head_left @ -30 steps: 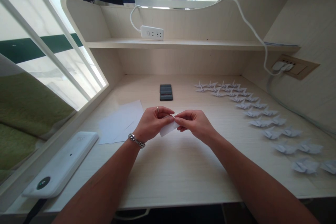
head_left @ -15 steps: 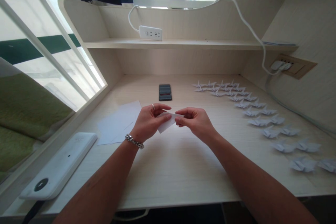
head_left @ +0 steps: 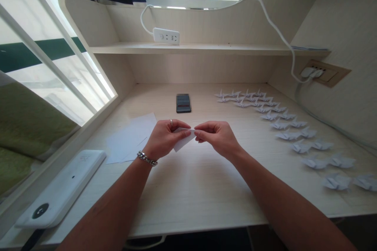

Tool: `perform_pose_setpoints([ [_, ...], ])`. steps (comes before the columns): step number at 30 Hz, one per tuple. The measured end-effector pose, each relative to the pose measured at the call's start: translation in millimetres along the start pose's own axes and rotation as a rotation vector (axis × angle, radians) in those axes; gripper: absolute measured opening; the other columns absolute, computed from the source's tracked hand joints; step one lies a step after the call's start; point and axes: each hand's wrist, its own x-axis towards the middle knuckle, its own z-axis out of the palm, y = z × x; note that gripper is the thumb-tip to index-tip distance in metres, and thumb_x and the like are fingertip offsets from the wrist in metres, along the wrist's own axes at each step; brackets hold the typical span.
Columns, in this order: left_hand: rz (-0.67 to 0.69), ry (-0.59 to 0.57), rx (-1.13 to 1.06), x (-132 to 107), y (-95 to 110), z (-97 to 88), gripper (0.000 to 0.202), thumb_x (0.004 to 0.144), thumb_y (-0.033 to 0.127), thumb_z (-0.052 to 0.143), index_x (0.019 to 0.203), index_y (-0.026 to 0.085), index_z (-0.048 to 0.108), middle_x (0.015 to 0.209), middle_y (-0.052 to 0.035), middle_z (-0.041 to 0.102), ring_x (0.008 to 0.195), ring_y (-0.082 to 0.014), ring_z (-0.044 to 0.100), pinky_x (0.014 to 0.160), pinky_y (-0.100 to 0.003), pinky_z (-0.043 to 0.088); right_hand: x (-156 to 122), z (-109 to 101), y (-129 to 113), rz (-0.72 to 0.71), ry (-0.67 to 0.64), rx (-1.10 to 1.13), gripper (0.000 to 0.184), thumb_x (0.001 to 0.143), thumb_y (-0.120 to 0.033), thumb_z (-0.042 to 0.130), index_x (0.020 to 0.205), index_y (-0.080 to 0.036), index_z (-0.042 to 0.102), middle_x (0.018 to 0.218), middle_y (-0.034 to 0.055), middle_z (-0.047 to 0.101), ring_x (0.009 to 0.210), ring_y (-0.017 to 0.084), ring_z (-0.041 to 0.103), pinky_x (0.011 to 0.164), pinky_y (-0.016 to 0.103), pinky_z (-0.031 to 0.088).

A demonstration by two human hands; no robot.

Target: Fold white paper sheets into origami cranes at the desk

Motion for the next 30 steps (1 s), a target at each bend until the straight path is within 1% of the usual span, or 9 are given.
perform_pose_setpoints([
  [5, -0.029, -0.005, -0.026, 0, 1, -1.4, 0.026, 0.064, 0.033, 0.077, 0.081, 0.013, 0.075, 0.069, -0.0047, 0.07, 0.059, -0.0135, 0.058, 0.049, -0.021, 0.042, 2, 0, 1, 0.049, 0.002, 0.072, 0.034, 0.056, -0.033, 0.084, 0.08, -0.012, 0.074, 0.065, 0.005, 0.071, 0.059, 0.017, 0.067, 0.064, 0.035, 0.058],
  [11, -0.059, 0.024, 0.016, 1, -3, -4.0, 0.027, 0.063, 0.034, 0.077, 0.081, 0.014, 0.075, 0.069, -0.0052, 0.07, 0.057, -0.0136, 0.057, 0.048, -0.022, 0.041, 3, -9, -3, 0.128, -0.067, 0.053, 0.042, 0.051, -0.027, 0.087, 0.088, -0.013, 0.073, 0.071, 0.0056, 0.073, 0.067, 0.019, 0.069, 0.072, 0.036, 0.057],
  [14, -0.063, 0.011, 0.028, 1, -2, -3.6, 0.026, 0.064, 0.034, 0.077, 0.081, 0.014, 0.075, 0.069, -0.005, 0.07, 0.058, -0.014, 0.058, 0.048, -0.022, 0.041, 3, -11, -4, 0.113, -0.098, 0.022, 0.038, 0.059, -0.031, 0.083, 0.091, -0.013, 0.073, 0.072, 0.0067, 0.073, 0.069, 0.019, 0.069, 0.071, 0.036, 0.057],
  [16, -0.058, -0.002, 0.024, 1, -1, -2.9, 0.024, 0.064, 0.033, 0.076, 0.08, 0.015, 0.076, 0.069, -0.0048, 0.07, 0.058, -0.0139, 0.058, 0.049, -0.022, 0.042, 3, -9, -3, 0.091, -0.091, 0.013, 0.034, 0.064, -0.036, 0.08, 0.088, -0.012, 0.073, 0.067, 0.006, 0.071, 0.064, 0.017, 0.068, 0.068, 0.035, 0.058],
  [17, -0.057, -0.007, 0.023, 1, -1, -2.6, 0.023, 0.064, 0.032, 0.076, 0.08, 0.015, 0.076, 0.07, -0.0046, 0.07, 0.058, -0.0137, 0.058, 0.049, -0.022, 0.042, 2, -7, -3, 0.089, -0.081, 0.015, 0.034, 0.064, -0.037, 0.08, 0.086, -0.011, 0.073, 0.065, 0.0055, 0.071, 0.062, 0.017, 0.067, 0.067, 0.034, 0.058],
  [20, -0.066, -0.032, 0.027, 1, 0, -2.3, 0.022, 0.064, 0.03, 0.076, 0.079, 0.015, 0.076, 0.067, -0.0038, 0.07, 0.057, -0.0131, 0.057, 0.048, -0.021, 0.042, 3, -5, -3, 0.135, -0.06, 0.044, 0.036, 0.057, -0.034, 0.084, 0.082, -0.011, 0.073, 0.062, 0.0049, 0.07, 0.059, 0.016, 0.067, 0.065, 0.034, 0.058],
  [23, -0.081, -0.041, 0.031, 1, -1, -3.2, 0.022, 0.064, 0.03, 0.076, 0.08, 0.015, 0.076, 0.066, -0.0034, 0.069, 0.056, -0.0129, 0.057, 0.048, -0.021, 0.042, 3, -9, -5, 0.199, -0.09, 0.095, 0.04, 0.054, -0.031, 0.087, 0.085, -0.011, 0.072, 0.065, 0.0058, 0.071, 0.063, 0.017, 0.068, 0.068, 0.033, 0.059],
  [27, -0.112, -0.024, 0.047, 2, -2, -3.8, 0.024, 0.064, 0.03, 0.076, 0.082, 0.014, 0.076, 0.066, -0.0031, 0.069, 0.055, -0.0122, 0.056, 0.046, -0.02, 0.04, 5, -15, -7, 0.226, -0.075, 0.113, 0.037, 0.064, -0.039, 0.081, 0.087, -0.012, 0.072, 0.071, 0.0071, 0.072, 0.065, 0.016, 0.069, 0.068, 0.031, 0.059],
  [30, -0.102, -0.048, 0.055, 2, -2, -2.8, 0.022, 0.065, 0.029, 0.075, 0.08, 0.015, 0.076, 0.066, -0.0028, 0.069, 0.056, -0.012, 0.056, 0.047, -0.02, 0.04, 5, -12, -3, 0.2, -0.086, 0.036, 0.034, 0.071, -0.043, 0.074, 0.083, -0.012, 0.073, 0.067, 0.0063, 0.07, 0.061, 0.015, 0.067, 0.063, 0.029, 0.058],
])
